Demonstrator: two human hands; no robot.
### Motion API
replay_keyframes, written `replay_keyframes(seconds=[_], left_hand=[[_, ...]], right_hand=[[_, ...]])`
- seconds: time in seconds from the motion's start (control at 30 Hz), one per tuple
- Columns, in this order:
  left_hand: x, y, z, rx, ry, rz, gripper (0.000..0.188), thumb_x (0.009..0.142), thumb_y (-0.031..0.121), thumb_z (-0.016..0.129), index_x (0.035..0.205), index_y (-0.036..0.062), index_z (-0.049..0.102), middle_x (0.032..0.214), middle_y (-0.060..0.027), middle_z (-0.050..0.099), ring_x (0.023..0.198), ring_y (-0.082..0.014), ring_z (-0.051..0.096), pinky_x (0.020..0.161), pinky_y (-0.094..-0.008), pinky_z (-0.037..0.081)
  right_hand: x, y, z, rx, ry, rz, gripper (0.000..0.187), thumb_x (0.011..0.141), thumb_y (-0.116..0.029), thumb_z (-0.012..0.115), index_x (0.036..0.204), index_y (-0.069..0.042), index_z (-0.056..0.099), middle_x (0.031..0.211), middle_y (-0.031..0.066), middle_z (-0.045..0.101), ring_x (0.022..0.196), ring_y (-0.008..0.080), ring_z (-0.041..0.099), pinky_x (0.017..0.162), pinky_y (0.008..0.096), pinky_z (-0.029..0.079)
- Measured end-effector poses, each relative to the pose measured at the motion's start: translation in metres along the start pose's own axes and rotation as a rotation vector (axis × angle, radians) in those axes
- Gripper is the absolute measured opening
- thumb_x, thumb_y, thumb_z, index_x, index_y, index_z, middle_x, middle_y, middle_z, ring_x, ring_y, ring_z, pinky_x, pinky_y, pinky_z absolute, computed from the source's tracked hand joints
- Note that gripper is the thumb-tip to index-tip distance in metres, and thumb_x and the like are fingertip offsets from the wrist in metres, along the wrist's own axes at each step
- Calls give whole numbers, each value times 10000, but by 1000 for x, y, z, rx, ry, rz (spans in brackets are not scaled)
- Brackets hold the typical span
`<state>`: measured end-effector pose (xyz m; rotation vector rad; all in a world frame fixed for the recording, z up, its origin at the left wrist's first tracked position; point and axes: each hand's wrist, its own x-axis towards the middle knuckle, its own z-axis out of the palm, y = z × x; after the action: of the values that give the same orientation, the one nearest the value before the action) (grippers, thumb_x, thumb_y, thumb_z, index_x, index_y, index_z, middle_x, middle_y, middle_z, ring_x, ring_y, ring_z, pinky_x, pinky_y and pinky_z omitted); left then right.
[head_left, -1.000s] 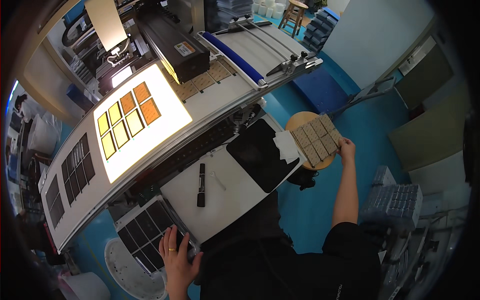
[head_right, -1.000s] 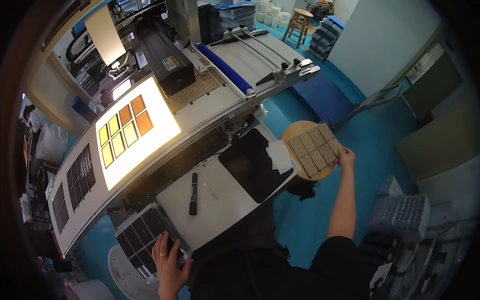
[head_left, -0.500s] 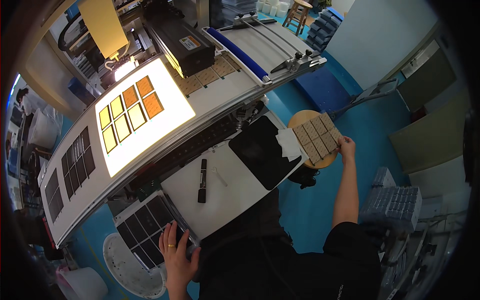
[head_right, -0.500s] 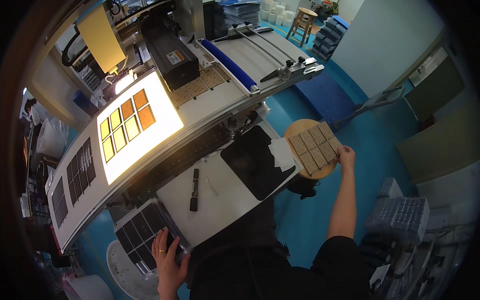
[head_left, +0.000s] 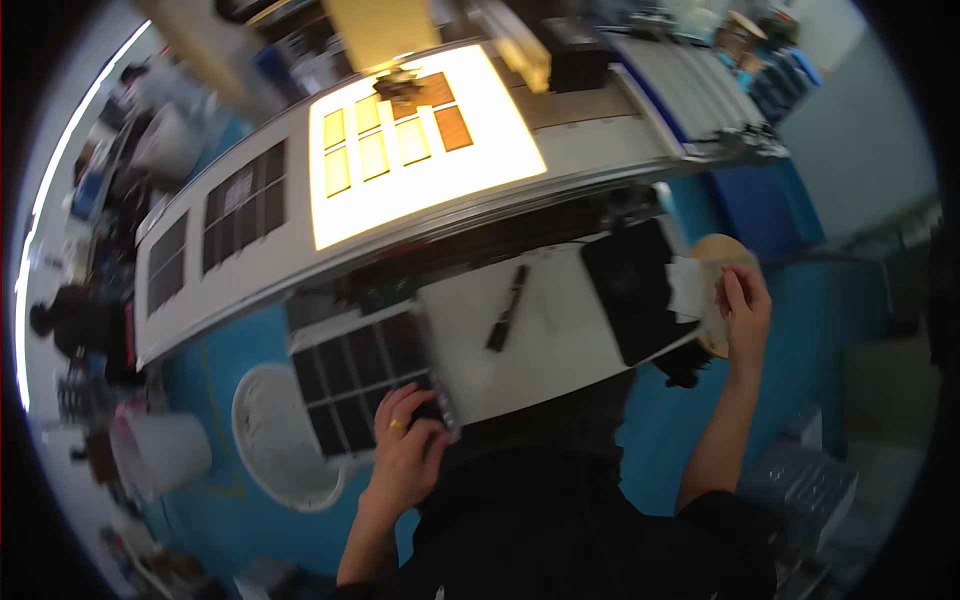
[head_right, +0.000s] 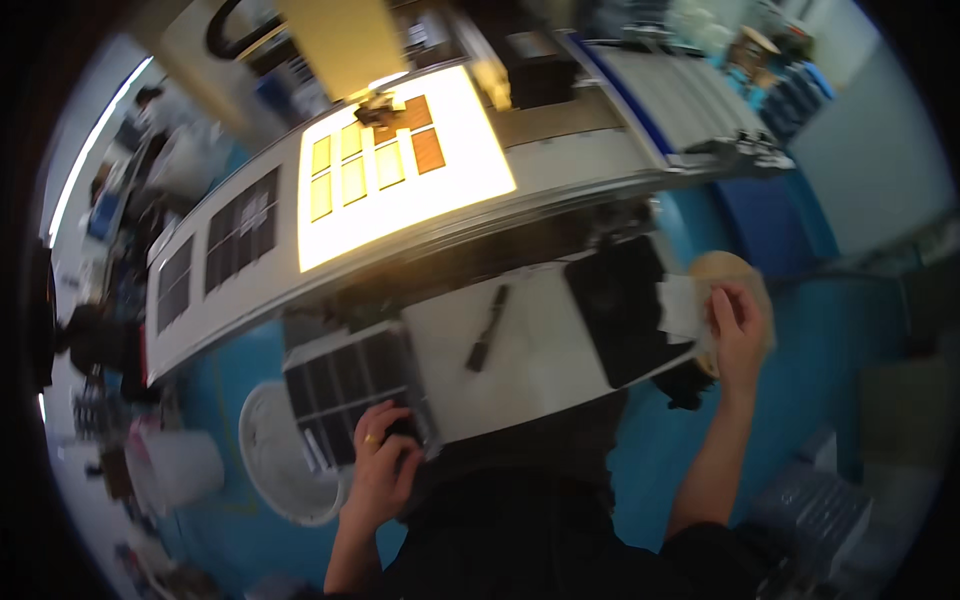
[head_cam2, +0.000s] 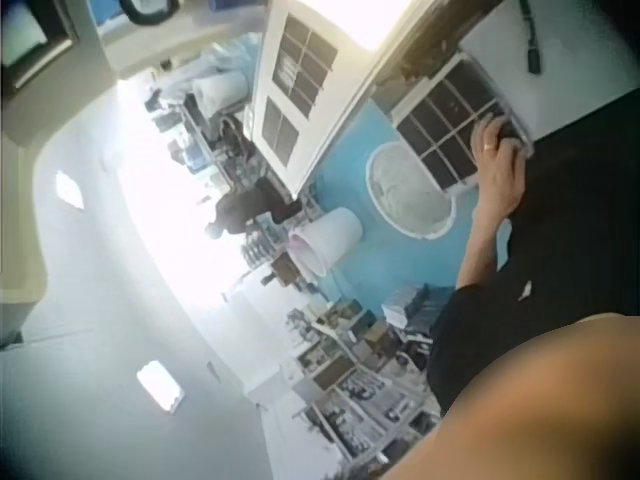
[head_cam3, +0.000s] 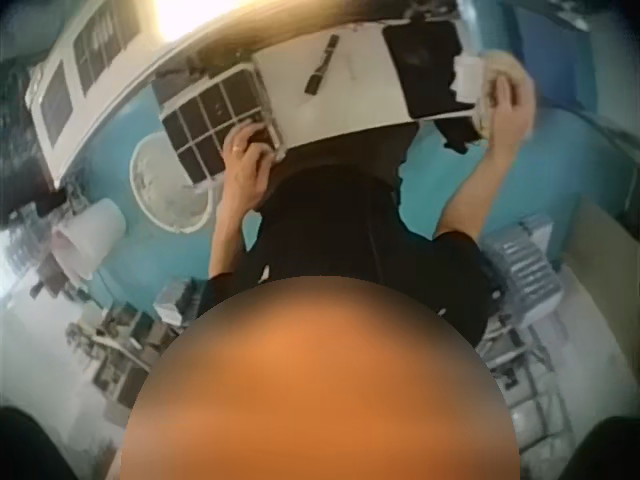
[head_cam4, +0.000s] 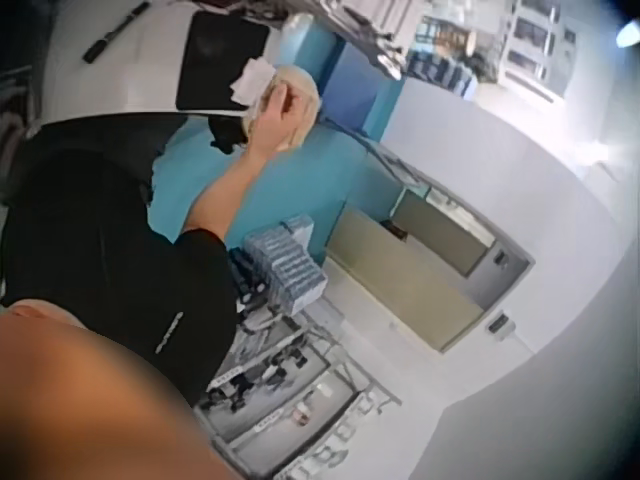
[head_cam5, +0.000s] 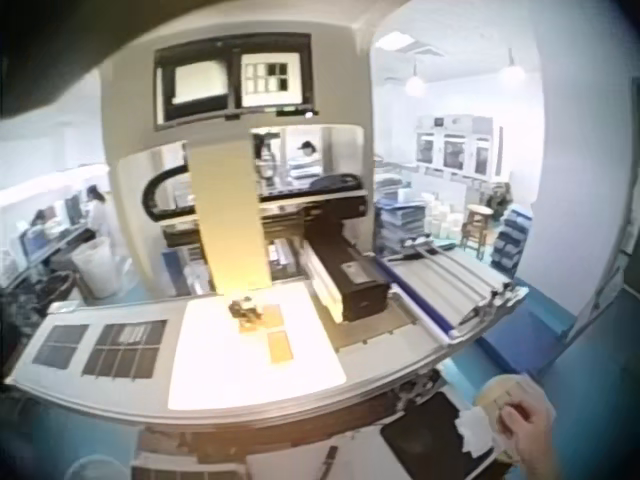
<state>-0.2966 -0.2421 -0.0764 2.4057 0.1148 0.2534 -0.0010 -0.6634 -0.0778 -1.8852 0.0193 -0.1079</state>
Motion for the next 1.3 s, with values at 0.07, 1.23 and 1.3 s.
replay_keyframes(seconds=[0.07,1.23,1.3], left_hand=[[-3,3,-3,17,-6,-36,148,861,3,785,948,48,674,1313,-160,613,1316,-422,548,1130,-535,411],[10,0,7,-62,-50,-109,87,878,44,781,926,80,718,991,-57,617,1012,-297,585,892,-430,414],[11,-3,6,57,37,-108,74,890,46,749,931,69,693,1002,-67,616,1012,-310,587,883,-443,410]], right_hand=[[-33,-33,54,136,-235,-2,120,1101,-129,629,1109,-45,714,834,-32,605,744,51,570,647,214,428],[-172,-25,221,129,-1325,-18,118,1086,-70,629,1092,15,711,871,55,747,795,120,686,723,294,567],[-175,-23,222,100,-1316,38,130,1094,-90,627,1096,12,707,870,49,740,789,112,681,702,286,559]])
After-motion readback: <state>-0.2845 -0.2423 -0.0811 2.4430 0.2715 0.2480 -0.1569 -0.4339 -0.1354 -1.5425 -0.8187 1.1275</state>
